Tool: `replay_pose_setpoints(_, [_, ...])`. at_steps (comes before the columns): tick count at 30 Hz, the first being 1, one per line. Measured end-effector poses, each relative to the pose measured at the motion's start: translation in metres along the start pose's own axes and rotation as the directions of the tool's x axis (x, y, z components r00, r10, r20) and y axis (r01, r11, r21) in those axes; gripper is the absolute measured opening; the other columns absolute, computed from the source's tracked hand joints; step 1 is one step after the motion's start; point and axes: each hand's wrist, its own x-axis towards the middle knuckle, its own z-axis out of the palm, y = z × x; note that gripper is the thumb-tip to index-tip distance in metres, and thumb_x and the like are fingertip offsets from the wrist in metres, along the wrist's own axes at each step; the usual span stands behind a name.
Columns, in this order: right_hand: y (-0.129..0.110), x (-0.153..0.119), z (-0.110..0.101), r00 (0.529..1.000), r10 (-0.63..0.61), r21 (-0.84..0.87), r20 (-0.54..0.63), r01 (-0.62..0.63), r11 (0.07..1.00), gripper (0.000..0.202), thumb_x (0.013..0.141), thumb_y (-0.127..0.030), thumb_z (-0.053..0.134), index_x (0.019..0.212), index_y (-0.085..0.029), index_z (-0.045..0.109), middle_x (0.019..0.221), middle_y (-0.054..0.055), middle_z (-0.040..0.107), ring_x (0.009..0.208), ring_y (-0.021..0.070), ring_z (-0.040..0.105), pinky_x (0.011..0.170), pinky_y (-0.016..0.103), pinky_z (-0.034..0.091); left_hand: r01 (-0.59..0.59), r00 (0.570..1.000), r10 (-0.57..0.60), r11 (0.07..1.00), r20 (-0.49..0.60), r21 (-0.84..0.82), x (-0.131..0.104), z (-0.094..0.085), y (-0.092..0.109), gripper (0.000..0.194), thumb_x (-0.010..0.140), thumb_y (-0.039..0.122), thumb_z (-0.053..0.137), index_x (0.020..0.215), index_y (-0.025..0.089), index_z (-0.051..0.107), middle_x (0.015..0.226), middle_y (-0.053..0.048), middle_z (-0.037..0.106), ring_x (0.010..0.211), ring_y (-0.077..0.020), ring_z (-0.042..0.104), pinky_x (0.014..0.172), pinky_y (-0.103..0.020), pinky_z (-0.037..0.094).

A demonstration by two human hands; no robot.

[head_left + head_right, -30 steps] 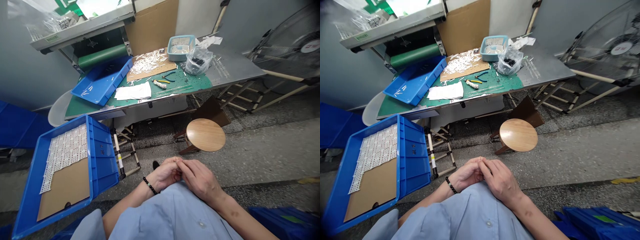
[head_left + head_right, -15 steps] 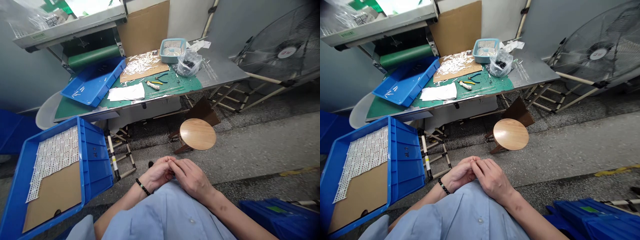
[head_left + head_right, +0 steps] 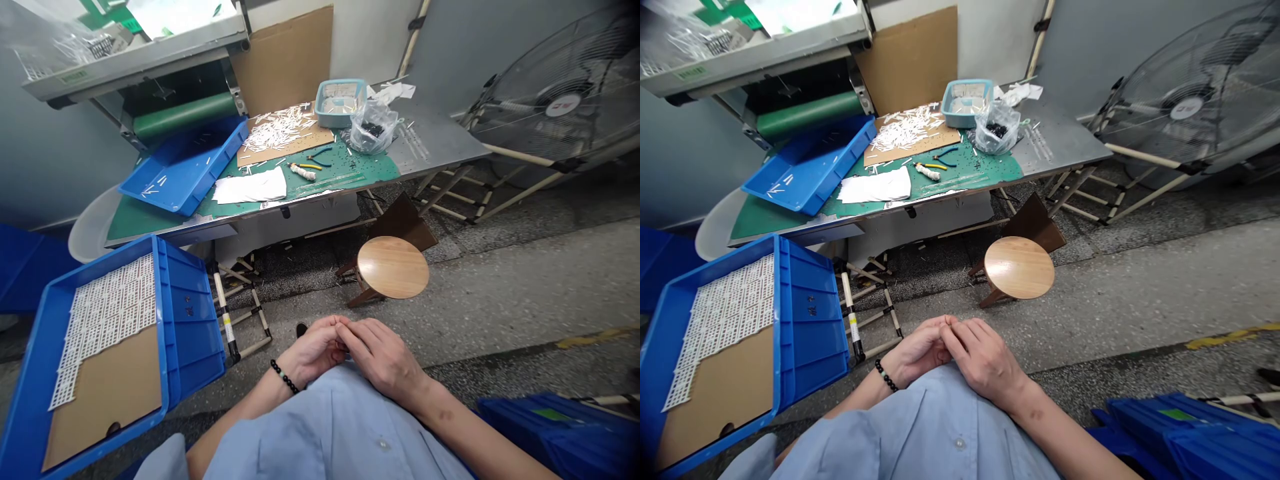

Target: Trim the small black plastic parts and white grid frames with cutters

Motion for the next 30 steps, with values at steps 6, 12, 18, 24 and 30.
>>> replay_pose_setpoints(6, [0.0005,-0.0015,-0.0014,1.000,-0.022,0.006,0.014,0.021,1.000,0.029,0.094,-0.015,0.042,0.117,-0.011,0.059,0.098,0.013,0.067,0.085,0.0207,0.059,0.076,0.037,0.050,0.008,1.000,-0.009,1.000,0.018,0.025,0.0002,-0.0015,-0.0018,0.028,0.057,0.017,0.080,0.078,0.011,0.061,0.063,0.004,0.045,0.054,-0.0041,0.037,0.053,-0.021,0.026])
replay_pose_setpoints(12, [-0.0017,-0.0005,-0.0010,0.999,-0.027,-0.003,0.034,0.027,1.000,0.028,0.093,-0.015,0.043,0.115,-0.008,0.059,0.091,0.013,0.066,0.082,0.0206,0.058,0.075,0.036,0.049,-0.008,0.999,0.009,1.000,-0.042,0.030,-0.0024,0.0012,-0.0003,0.035,0.055,0.017,0.081,0.083,0.012,0.061,0.065,0.004,0.048,0.055,-0.0053,0.040,0.054,-0.021,0.026])
replay_pose_setpoints(18, [-0.0024,-0.0003,0.0012,0.999,-0.017,-0.020,-0.032,0.017,1.000,0.029,0.094,-0.014,0.042,0.117,-0.011,0.059,0.095,0.013,0.067,0.084,0.0200,0.058,0.076,0.035,0.048,-0.001,1.000,0.001,1.000,-0.014,-0.016,-0.0005,-0.0026,-0.0027,0.024,0.061,0.016,0.075,0.077,0.014,0.057,0.061,0.005,0.042,0.053,-0.0052,0.037,0.054,-0.022,0.024])
replay_pose_setpoints(24, [-0.0012,-0.0003,0.0012,0.999,-0.040,-0.017,-0.022,0.039,0.999,0.029,0.093,-0.015,0.044,0.118,-0.009,0.057,0.098,0.014,0.067,0.084,0.0208,0.057,0.076,0.037,0.049,0.020,1.000,-0.020,1.000,0.000,-0.020,0.0003,-0.0048,-0.0010,0.020,0.061,0.014,0.073,0.074,0.013,0.058,0.059,0.005,0.042,0.052,-0.0056,0.038,0.055,-0.022,0.025])
replay_pose_setpoints(30, [0.0002,0.0013,0.0007,0.999,-0.044,-0.019,-0.024,0.044,0.999,0.028,0.094,-0.014,0.042,0.117,-0.009,0.058,0.098,0.014,0.067,0.084,0.0200,0.058,0.075,0.036,0.049,0.021,0.999,-0.020,0.999,0.030,-0.034,-0.0003,-0.0062,0.0003,0.019,0.063,0.015,0.074,0.076,0.012,0.059,0.060,0.005,0.043,0.053,-0.0048,0.038,0.055,-0.021,0.026])
